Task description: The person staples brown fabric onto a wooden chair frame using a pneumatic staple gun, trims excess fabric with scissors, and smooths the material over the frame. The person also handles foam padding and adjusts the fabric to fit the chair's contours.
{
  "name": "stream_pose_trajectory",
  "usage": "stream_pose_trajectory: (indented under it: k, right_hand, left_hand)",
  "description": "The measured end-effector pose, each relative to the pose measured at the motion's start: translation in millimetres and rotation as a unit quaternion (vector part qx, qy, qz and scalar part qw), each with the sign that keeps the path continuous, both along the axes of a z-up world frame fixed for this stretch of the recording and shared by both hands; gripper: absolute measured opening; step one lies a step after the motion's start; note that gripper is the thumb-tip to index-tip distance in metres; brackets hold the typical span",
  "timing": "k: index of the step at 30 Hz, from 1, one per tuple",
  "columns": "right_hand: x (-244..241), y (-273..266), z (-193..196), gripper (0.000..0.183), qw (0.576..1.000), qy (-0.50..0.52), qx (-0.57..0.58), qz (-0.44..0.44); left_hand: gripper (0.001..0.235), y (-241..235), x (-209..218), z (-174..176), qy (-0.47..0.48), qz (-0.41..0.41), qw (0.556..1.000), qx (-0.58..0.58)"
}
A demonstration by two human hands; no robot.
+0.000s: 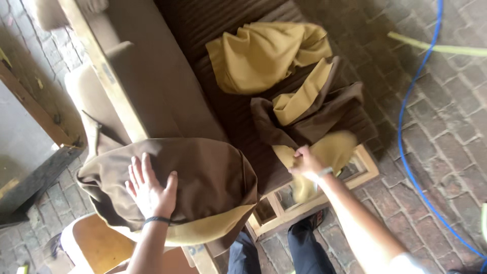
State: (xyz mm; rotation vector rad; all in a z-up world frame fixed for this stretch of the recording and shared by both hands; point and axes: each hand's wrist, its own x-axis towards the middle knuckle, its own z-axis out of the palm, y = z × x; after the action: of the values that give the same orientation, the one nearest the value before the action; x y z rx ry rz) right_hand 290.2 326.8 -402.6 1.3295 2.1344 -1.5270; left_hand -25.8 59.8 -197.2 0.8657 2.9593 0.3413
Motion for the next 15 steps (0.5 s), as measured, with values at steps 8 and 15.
stream_pose_trajectory:
  k: [8,15]
  right_hand:
    - [111,-63,215,0.064,0.900,0.248,-0.309,-0.181]
    - [228,-120,292,0.059,0.851,0.363,-0.315,-0.211]
  left_hand:
    - [0.092,74,144,13,-0.137,-0.337,0.932,0.009]
    - [0.068,112,229,-11,-0.261,-0.361,0.885,0.137]
